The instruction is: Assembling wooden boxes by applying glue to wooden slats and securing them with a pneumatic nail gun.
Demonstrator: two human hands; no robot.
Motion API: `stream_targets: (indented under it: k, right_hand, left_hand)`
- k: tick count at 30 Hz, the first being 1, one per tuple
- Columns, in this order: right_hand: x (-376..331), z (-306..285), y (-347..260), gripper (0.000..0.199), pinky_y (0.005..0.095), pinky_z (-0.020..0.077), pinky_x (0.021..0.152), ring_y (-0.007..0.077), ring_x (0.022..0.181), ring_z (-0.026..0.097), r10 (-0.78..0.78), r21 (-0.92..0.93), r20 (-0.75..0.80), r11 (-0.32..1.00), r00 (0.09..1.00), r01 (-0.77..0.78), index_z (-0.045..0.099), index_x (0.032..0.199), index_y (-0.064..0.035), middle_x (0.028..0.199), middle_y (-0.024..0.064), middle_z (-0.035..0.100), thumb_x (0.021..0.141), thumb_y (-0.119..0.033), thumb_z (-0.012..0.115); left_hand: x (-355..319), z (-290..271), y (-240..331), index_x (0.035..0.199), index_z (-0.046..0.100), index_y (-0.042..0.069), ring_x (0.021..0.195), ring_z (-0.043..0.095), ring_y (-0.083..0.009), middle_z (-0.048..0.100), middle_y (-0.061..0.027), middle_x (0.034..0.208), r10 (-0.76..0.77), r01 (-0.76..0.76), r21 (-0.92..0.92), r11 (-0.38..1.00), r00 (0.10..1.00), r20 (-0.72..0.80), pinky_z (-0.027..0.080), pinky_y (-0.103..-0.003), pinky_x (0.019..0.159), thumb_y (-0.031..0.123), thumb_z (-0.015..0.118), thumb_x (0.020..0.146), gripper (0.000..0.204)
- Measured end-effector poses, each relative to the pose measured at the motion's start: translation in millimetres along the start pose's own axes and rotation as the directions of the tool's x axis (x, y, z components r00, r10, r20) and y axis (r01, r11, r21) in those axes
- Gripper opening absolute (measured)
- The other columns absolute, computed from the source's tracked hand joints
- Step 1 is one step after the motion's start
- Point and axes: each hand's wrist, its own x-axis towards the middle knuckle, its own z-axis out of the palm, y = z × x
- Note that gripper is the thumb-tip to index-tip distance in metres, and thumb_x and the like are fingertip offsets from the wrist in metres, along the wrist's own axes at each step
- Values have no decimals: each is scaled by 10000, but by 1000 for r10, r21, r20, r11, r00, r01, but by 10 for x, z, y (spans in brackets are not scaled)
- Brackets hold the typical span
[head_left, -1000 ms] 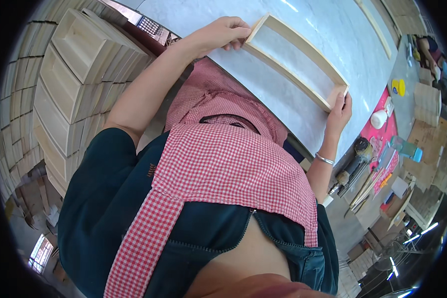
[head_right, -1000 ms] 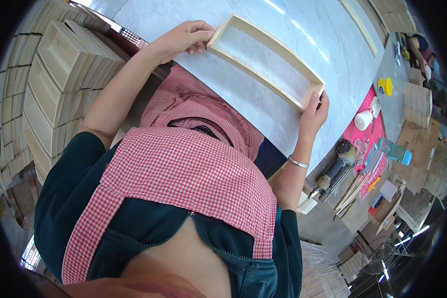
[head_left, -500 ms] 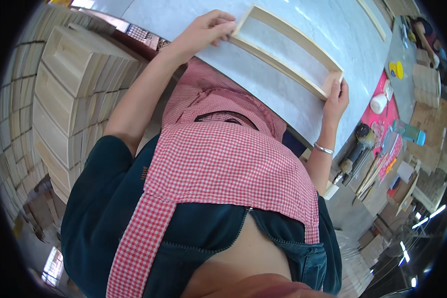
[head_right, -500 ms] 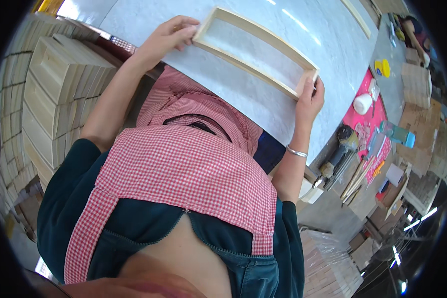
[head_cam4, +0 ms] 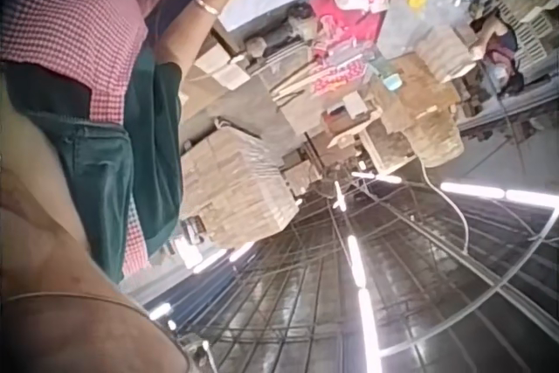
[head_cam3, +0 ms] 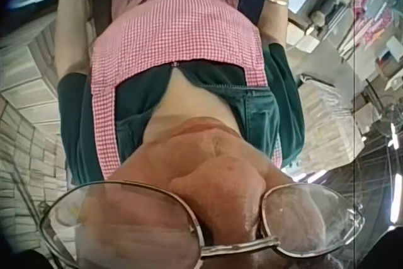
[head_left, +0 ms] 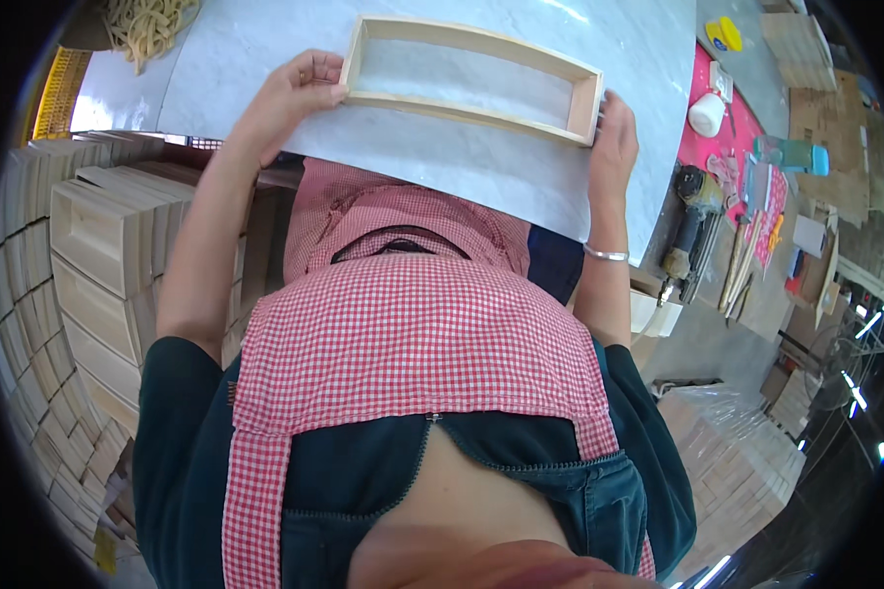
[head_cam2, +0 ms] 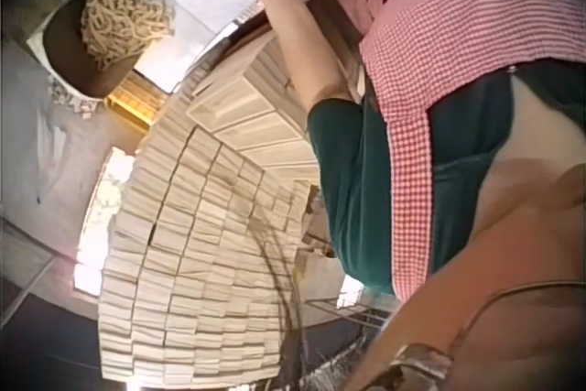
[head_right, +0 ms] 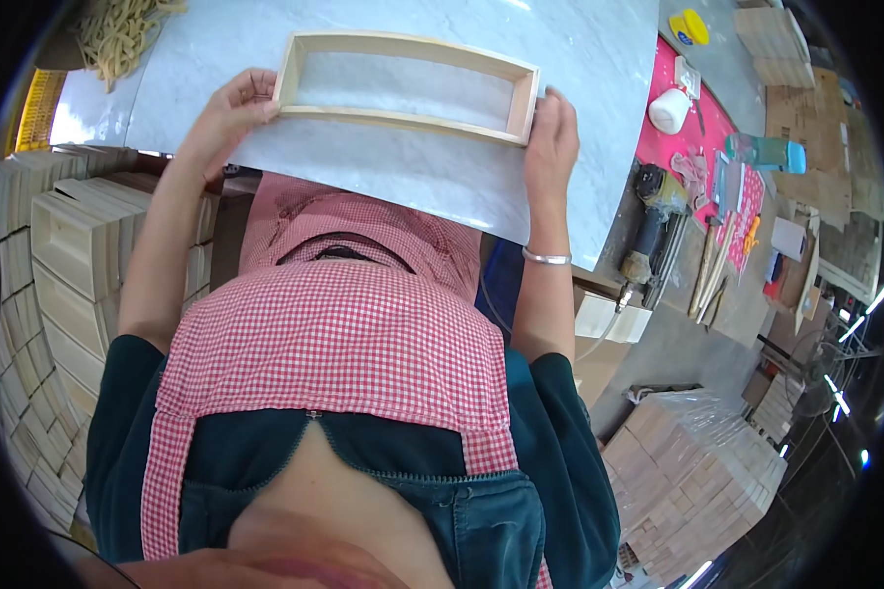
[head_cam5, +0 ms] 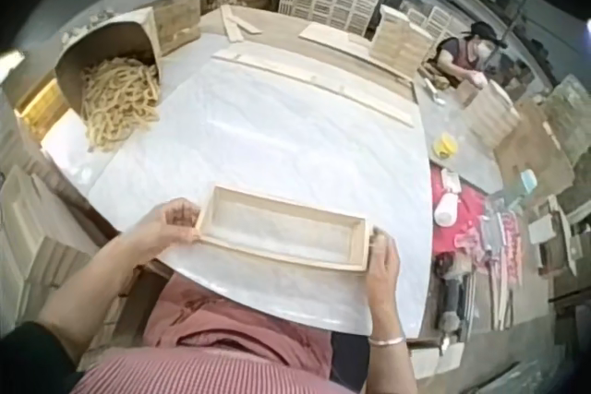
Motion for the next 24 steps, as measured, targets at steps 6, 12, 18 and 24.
stream_targets:
  k: [6, 12, 18, 24]
  right_hand:
    - [-384, -200, -12, 455, 292, 478, 844, 191, 917, 594, -143, 25, -2, 989, 990, 143, 654, 1203, 28, 1037, 114, 681, 1059, -360, 466]
    - [-23, -419, -416, 426, 277, 483, 739, 157, 818, 570, 16, -78, 169, 997, 986, -3, 672, 1088, 43, 993, 96, 656, 1062, -328, 462]
    - [60, -394, -224, 448, 233, 441, 702, 119, 760, 543, 356, -105, 182, 934, 916, -342, 691, 1110, 66, 864, 63, 639, 1060, -315, 461]
    - [-125, -500, -141, 438, 228, 439, 680, 116, 739, 550, 266, 18, 257, 960, 929, -280, 677, 1180, 69, 860, 60, 645, 1052, -303, 486]
  left_hand:
    - [-199, 357, 90, 1115, 665, 13, 881, 598, -128, 651, -75, 973, 189, -146, 181, 973, 950, -248, 504, -255, 823, 175, 705, 927, 252]
    - [31, 57, 555, 1089, 682, -26, 888, 617, -160, 677, -99, 987, 39, -35, 43, 998, 995, -89, 513, -270, 843, 198, 673, 954, 262]
    - [46, 267, 229, 1216, 657, -36, 938, 625, -189, 675, -129, 1060, -20, 25, 77, 997, 998, -66, 521, -279, 873, 190, 688, 938, 360]
    - [-50, 179, 198, 1328, 613, -26, 1008, 630, -215, 664, -158, 1142, 2, -1, 34, 999, 1000, -16, 526, -303, 923, 165, 715, 906, 475]
